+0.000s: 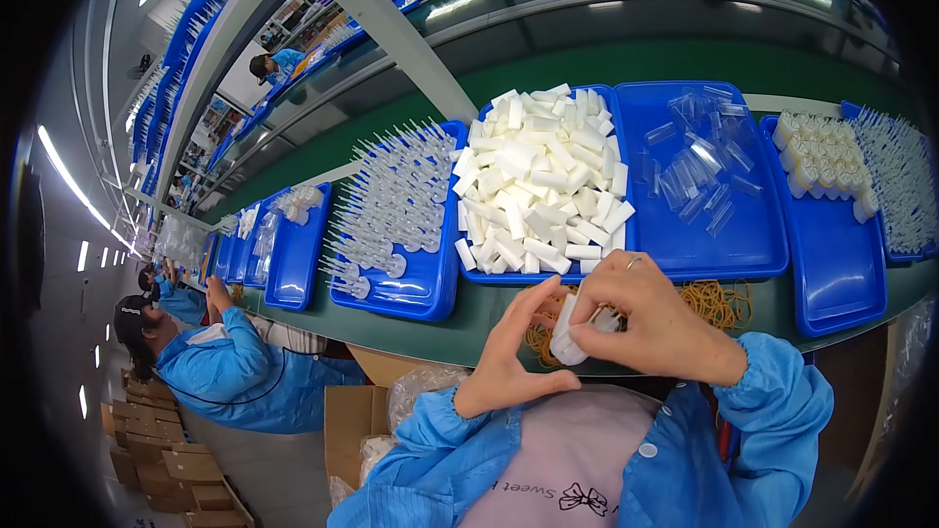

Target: The person assembles components by sliding white foam pieces and clear plastic tubes onto the pins of circular bases, securing the bundles with rubber bands, and placing the finished units onto a tray.

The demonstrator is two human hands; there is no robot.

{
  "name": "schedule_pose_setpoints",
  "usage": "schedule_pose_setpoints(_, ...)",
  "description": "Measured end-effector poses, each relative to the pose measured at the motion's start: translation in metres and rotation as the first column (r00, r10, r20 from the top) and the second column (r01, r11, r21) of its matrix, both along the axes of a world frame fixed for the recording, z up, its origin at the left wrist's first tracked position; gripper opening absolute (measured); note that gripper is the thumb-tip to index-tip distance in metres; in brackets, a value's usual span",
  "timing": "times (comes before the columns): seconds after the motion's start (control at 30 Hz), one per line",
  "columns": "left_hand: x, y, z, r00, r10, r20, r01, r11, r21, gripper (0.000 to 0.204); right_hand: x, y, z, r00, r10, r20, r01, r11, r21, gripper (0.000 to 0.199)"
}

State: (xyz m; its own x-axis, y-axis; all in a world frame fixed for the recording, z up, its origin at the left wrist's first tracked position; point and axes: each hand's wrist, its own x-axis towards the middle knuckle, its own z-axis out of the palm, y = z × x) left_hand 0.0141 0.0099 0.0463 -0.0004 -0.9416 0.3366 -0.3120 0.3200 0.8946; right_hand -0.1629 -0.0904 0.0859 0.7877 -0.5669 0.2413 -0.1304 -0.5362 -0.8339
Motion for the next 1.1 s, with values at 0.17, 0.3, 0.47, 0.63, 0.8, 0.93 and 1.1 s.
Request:
schedule_pose_setpoints(0.17, 0.012, 0.008, -0.022, 0.998, -0.03, -0.048, 0.037, 0.99, 0.133, 0.078, 0.003, -0.019, 0.003, 0.977, -0.096, 0.188, 0.033, 0.948, 0.316, 0.029)
schedule_pose_setpoints(0.3, 0.014, 0.011, -0.025, 0.842, 0.025, -0.539, 0.112, 0.969, 0.22, 0.073, -0.03, -0.104, -0.045, 0.829, -0.549, 0.106, 0.536, 0.727, -0.428, 0.052)
schedule_pose_setpoints(0.47, 0.026, 0.006, -0.015, 0.619, -0.048, -0.784, 0.308, 0.933, 0.185, 0.051, -0.051, -0.117, -0.091, 0.625, -0.737, -0.257, 0.445, 0.607, -0.658, 0.058)
schedule_pose_setpoints(0.63, 0.025, 0.007, -0.011, 0.579, 0.032, -0.815, 0.308, 0.917, 0.255, 0.056, -0.05, -0.106, -0.077, 0.767, -0.538, -0.349, 0.298, 0.781, -0.549, 0.049)
schedule_pose_setpoints(0.8, 0.024, 0.003, -0.009, 0.502, 0.049, -0.864, 0.325, 0.915, 0.24, 0.054, -0.057, -0.107, -0.082, 0.799, -0.561, -0.218, 0.43, 0.785, -0.445, 0.034)
schedule_pose_setpoints(0.93, 0.027, 0.008, -0.013, 0.51, 0.085, -0.856, 0.299, 0.915, 0.269, 0.056, -0.054, -0.097, -0.059, 0.794, -0.602, -0.084, 0.373, 0.592, -0.715, 0.031)
schedule_pose_setpoints(1.1, 0.027, 0.012, -0.019, 0.492, 0.04, -0.87, 0.349, 0.906, 0.239, 0.059, -0.047, -0.078, -0.044, 0.827, -0.553, 0.097, 0.529, 0.71, -0.464, 0.026)
